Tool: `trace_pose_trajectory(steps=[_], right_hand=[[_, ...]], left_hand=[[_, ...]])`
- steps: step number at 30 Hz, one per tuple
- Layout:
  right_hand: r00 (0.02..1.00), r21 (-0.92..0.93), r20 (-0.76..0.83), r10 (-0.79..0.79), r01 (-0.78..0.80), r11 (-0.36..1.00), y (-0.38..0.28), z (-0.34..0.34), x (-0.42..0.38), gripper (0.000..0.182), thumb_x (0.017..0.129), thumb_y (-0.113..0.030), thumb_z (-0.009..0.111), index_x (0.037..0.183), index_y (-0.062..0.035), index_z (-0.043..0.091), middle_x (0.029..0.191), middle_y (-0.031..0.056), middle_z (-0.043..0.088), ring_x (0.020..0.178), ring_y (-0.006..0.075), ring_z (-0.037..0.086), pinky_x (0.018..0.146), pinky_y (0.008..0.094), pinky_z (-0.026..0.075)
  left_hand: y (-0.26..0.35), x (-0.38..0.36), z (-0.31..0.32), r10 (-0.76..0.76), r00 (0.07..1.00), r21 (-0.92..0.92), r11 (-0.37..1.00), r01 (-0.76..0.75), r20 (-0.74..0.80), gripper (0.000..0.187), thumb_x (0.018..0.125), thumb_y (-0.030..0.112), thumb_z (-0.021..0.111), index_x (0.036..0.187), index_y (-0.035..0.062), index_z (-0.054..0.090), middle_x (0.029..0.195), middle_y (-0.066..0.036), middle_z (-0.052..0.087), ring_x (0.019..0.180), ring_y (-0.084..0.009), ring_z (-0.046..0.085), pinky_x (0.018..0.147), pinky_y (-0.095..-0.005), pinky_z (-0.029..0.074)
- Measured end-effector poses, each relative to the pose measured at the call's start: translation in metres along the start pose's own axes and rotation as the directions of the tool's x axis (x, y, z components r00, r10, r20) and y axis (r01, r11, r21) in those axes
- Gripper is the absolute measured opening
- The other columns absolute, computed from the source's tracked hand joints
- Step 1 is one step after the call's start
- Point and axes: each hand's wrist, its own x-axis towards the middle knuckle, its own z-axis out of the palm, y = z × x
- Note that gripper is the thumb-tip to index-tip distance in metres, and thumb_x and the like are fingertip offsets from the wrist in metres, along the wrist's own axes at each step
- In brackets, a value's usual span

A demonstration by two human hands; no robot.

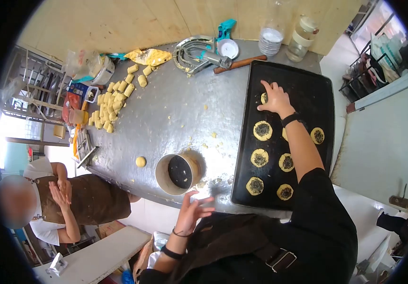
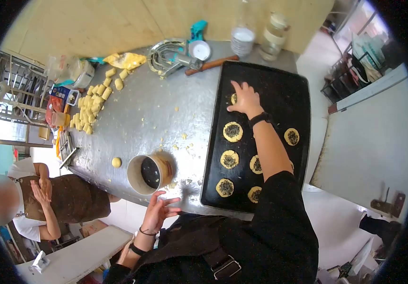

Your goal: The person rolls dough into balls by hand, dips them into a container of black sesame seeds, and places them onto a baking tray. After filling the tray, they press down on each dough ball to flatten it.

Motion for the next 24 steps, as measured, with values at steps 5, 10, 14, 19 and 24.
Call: trace_pose_trajectory(steps=[5,10,14,19,24], right_hand=[[0.979,0.013,-0.202,-0.039,0.043,0.999,0.005,0.05,0.037,0.071,0.083,-0.055,0.054,0.142,-0.0201,0.035,0.144,0.0172,0.035,0.132,0.0346,0.033,0.105,0.053,0.029],[0.946,-0.18,-0.296,-0.133,0.081,0.98,0.001,0.068,0.036,0.057,0.091,-0.05,0.044,0.139,-0.0192,0.039,0.145,0.0125,0.035,0.134,0.03,0.032,0.107,0.0548,0.025],[0.958,-0.021,-0.271,-0.091,0.088,0.996,0.007,0.061,0.041,0.056,0.091,-0.05,0.045,0.136,-0.0169,0.044,0.139,0.0149,0.04,0.13,0.0324,0.036,0.106,0.0503,0.029],[0.996,0.371,-0.006,0.087,-0.079,0.925,0.053,0.026,0.059,0.066,0.074,-0.046,0.07,0.123,-0.006,0.052,0.123,0.0211,0.051,0.117,0.0362,0.049,0.098,0.042,0.04],[0.965,0.202,0.197,0.173,-0.213,0.956,0.063,0.016,0.045,0.082,0.059,-0.043,0.082,0.122,-0.0045,0.048,0.123,0.0217,0.05,0.115,0.0372,0.051,0.098,0.0409,0.041]], left_hand=[[-0.006,-0.004,0.001,-0.018,0.999,-0.039,0.999,0.016,-0.043,0.031,0.099,0.032,0.04,0.123,0.0143,0.034,0.118,-0.026,0.056,0.092,-0.0313,0.066,0.076,-0.0348,0.055],[-0.008,-0.003,0.004,-0.031,0.999,-0.053,0.998,0.029,-0.036,0.033,0.098,0.035,0.042,0.123,0.0142,0.034,0.118,-0.025,0.057,0.093,-0.0319,0.065,0.079,-0.0364,0.054],[-0.004,-0.003,0.006,-0.018,1.0,-0.053,0.998,0.017,-0.021,0.032,0.098,0.035,0.042,0.122,0.0142,0.036,0.117,-0.024,0.057,0.092,-0.0312,0.065,0.079,-0.0363,0.053],[0.005,-0.012,-0.003,0.062,0.996,-0.027,0.998,-0.064,-0.066,0.032,0.098,0.035,0.042,0.12,0.0123,0.04,0.116,-0.024,0.058,0.092,-0.0284,0.065,0.078,-0.0352,0.053],[0.016,-0.018,-0.018,0.141,0.984,0.014,0.99,-0.14,-0.105,0.031,0.098,0.033,0.043,0.119,0.011,0.042,0.113,-0.023,0.059,0.09,-0.0284,0.065,0.077,-0.0345,0.053]])
